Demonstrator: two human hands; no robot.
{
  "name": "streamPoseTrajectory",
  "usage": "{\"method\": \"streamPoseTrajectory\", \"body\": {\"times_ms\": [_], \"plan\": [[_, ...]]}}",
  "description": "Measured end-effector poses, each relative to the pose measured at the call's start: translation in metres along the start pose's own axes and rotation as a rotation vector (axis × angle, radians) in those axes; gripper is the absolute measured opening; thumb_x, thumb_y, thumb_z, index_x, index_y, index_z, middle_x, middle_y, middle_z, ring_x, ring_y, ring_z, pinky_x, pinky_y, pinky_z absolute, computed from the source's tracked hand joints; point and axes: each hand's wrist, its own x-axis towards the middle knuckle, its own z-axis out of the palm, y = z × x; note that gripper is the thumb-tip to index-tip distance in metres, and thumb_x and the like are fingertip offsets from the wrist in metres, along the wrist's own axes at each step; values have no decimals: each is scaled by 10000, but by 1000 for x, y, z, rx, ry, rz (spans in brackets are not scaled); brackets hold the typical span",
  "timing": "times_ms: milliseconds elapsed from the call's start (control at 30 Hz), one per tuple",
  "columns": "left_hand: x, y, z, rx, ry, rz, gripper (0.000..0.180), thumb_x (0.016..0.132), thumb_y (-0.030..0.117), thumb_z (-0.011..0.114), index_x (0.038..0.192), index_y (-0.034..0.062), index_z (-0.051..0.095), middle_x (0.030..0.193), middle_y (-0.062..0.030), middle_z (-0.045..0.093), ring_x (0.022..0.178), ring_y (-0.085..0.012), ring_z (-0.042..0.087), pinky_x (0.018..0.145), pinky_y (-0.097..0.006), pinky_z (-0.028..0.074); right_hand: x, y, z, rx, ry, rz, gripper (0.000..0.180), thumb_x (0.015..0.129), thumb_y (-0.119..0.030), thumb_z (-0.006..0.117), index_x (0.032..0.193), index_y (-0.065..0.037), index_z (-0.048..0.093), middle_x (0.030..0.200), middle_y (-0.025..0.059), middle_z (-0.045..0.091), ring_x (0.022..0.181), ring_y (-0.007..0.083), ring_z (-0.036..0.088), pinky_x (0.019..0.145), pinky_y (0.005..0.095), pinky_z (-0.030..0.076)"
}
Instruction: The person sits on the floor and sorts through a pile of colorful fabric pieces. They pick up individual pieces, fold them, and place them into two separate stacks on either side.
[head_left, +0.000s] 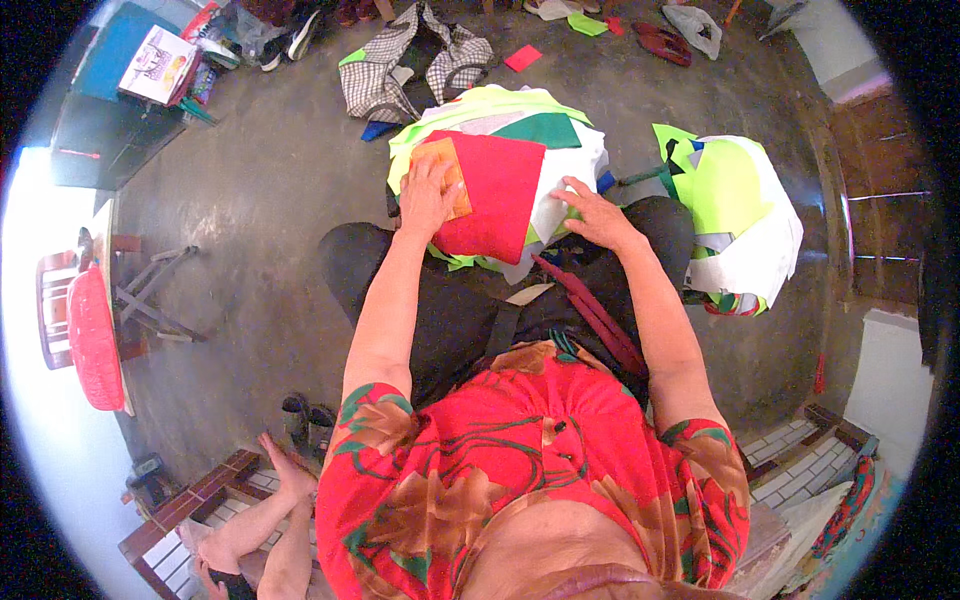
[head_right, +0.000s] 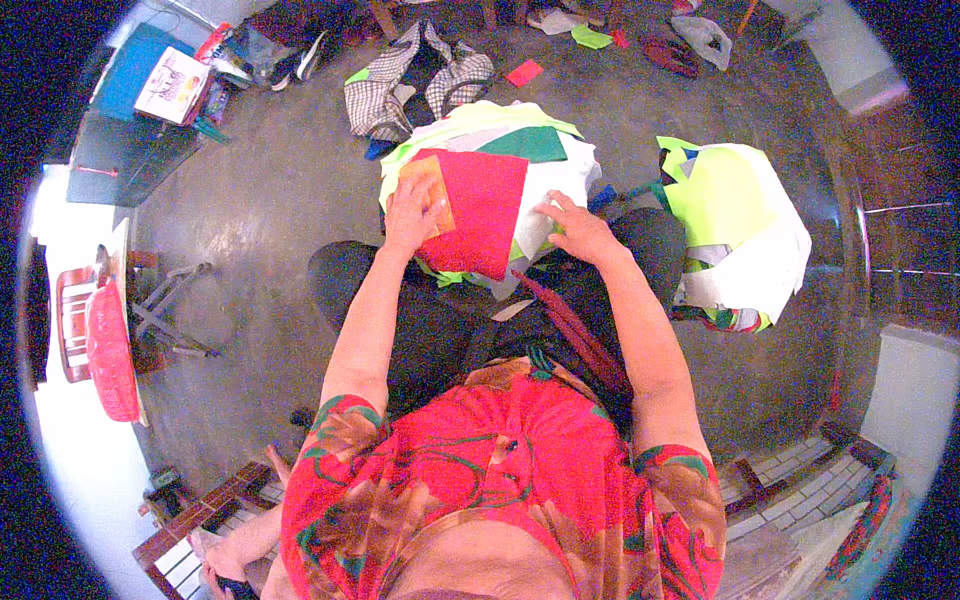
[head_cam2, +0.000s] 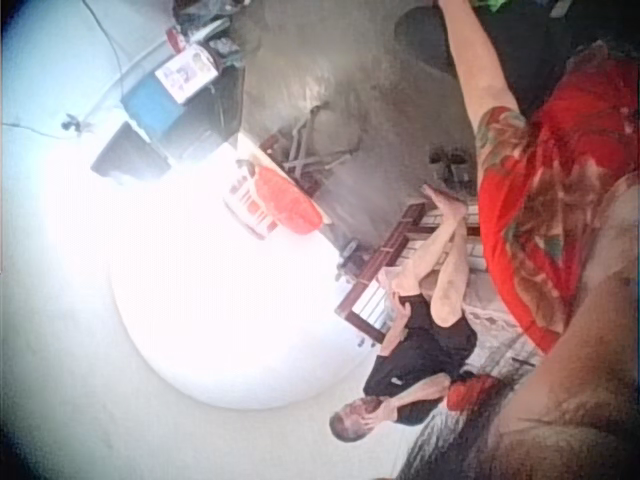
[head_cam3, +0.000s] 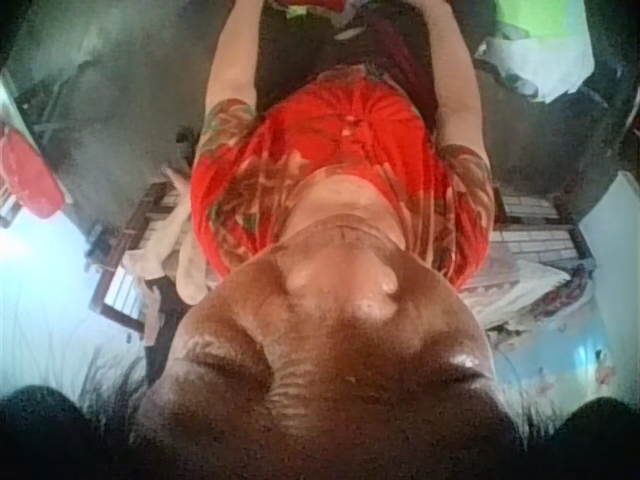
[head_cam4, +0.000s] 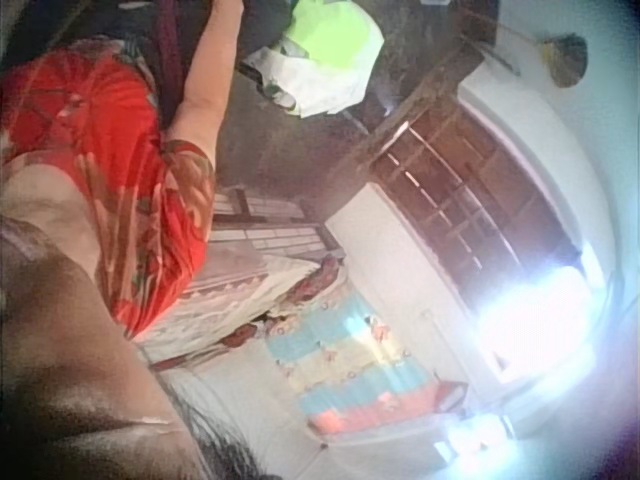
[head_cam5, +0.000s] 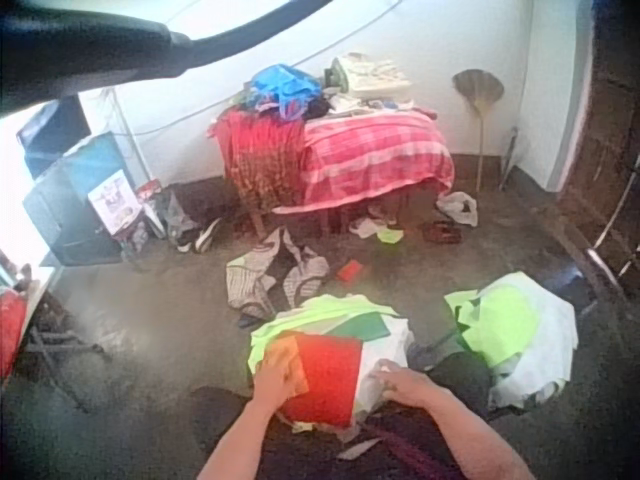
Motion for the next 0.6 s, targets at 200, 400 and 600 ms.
{"method": "streamPoseTrajectory", "body": {"times_ms": [200,400,600], "plan": [[34,-18,-4,-177,168,-283,439,795,273,624,1164,70,502,1181,-146,515,1109,-326,473,915,-461,380,3,2,2,-15,43,-49,527,782,-145,624,1272,-236,453,1419,64,305,1131,328,501,903,418,459],[71,-30,13,27,-83,-410,413,719,325,689,1053,104,587,1060,-113,557,1035,-290,529,861,-459,423,-1,-2,-3,36,43,-29,514,777,-125,623,1257,-222,469,1407,93,323,1135,331,499,911,407,457],[70,-53,40,-111,97,-438,392,634,263,766,913,88,554,837,-75,628,820,-283,619,738,-432,475,5,9,4,43,54,-55,517,777,-133,615,1261,-222,460,1396,90,327,1118,326,499,919,400,433]]}}
